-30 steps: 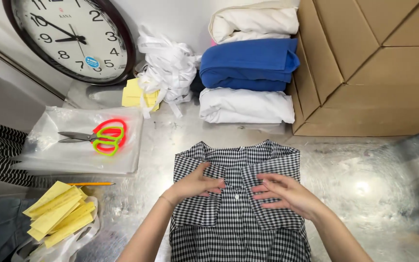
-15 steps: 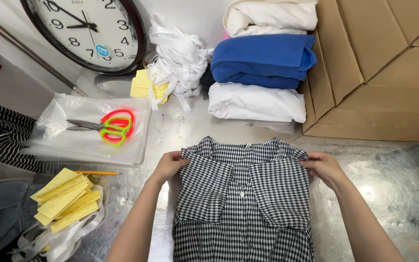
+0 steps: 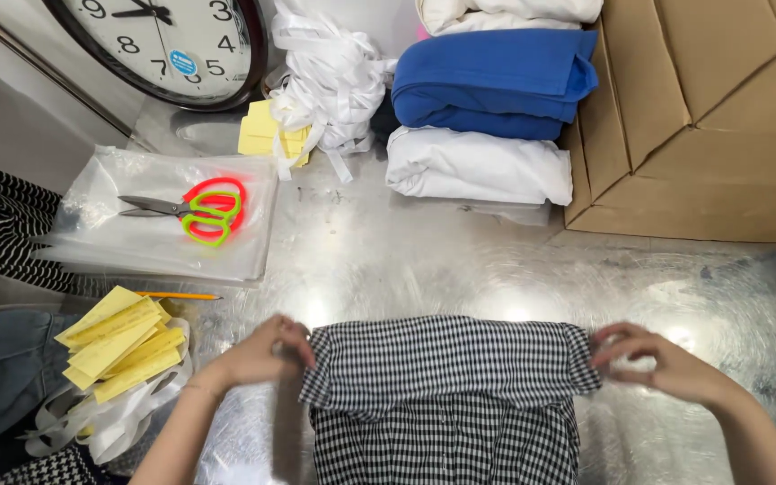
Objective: The person removes a checkered shirt, a yellow shirt, a black t-shirt, and beige pants from a clothing rack. They fold each item by hand on a metal table and place them into a growing stack next to a wall clock.
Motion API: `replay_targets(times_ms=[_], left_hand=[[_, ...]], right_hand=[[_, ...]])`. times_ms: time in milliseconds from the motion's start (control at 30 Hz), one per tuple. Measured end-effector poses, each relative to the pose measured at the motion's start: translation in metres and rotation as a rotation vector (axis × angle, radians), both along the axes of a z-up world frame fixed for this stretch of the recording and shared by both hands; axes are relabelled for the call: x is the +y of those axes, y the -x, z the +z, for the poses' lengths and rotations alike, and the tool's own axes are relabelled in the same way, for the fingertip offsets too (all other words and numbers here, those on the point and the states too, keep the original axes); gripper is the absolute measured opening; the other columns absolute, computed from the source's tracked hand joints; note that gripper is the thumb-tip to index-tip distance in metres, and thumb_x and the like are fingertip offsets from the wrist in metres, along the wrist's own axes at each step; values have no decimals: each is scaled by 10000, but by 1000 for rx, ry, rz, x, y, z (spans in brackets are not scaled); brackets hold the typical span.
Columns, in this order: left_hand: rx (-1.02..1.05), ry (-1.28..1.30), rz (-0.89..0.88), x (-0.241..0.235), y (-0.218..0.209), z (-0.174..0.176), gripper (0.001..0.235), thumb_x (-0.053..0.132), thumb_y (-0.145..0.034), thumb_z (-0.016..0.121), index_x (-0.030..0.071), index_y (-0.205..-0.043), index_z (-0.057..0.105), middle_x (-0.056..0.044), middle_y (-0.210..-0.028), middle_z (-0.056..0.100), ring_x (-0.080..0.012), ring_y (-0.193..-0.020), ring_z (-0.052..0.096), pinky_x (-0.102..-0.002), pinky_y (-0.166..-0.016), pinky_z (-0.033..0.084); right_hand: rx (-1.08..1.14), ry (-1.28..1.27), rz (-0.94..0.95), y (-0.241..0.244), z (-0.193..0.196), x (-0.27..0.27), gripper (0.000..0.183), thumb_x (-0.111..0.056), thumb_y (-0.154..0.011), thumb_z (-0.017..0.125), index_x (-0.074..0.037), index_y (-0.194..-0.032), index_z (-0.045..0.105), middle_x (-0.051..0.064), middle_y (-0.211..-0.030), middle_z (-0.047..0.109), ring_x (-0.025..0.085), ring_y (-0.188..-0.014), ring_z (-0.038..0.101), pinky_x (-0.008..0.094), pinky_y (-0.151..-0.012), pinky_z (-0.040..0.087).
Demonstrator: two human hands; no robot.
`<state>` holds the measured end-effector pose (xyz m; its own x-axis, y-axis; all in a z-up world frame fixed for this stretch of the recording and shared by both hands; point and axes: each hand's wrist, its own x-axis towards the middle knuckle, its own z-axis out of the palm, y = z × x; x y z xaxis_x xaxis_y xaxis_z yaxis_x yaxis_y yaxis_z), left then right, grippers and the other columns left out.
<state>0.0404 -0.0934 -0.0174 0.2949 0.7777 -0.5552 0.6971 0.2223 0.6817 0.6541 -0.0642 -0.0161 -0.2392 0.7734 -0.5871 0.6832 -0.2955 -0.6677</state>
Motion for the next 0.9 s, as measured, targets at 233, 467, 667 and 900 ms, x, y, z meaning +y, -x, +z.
replay_targets(times_ms=[233,467,667,900], left_hand=[[31,-158,57,31,-51,-21,752,349,-675,954,106,-1327,668,-184,-1221,714,-386,-1219,671,-527,-1034,539],[503,-309,-281,22,-60,-41,343,121,-814,741,293,-1111,726,-10,-1094,742,-278,-1150,696,-441,-948,578],[384,-896,-597,-60,-44,-62,149,117,-854,708,184,-975,653,-26,-901,685,-268,-895,585,-433,-652,486],[194,-313,-230,-81,-45,-19,216,417,-920,697,224,-997,754,20,-955,789,-188,-898,723,-383,-811,549]], right_hand=[[26,-271,37,44,-48,33,696,-112,-684,994,-140,-1341,766,126,-1354,708,317,-1174,711,489,-988,574],[-145,-358,242,45,-93,22,299,-58,-639,901,-192,-874,773,-38,-844,769,178,-874,764,343,-861,586],[-317,-702,561,42,-81,-55,261,-44,-766,722,-287,-853,768,-49,-975,612,159,-881,594,314,-702,527],[-285,-486,386,54,-55,-69,409,-591,-836,715,-253,-867,943,-17,-1299,665,180,-1297,585,478,-1146,414]])
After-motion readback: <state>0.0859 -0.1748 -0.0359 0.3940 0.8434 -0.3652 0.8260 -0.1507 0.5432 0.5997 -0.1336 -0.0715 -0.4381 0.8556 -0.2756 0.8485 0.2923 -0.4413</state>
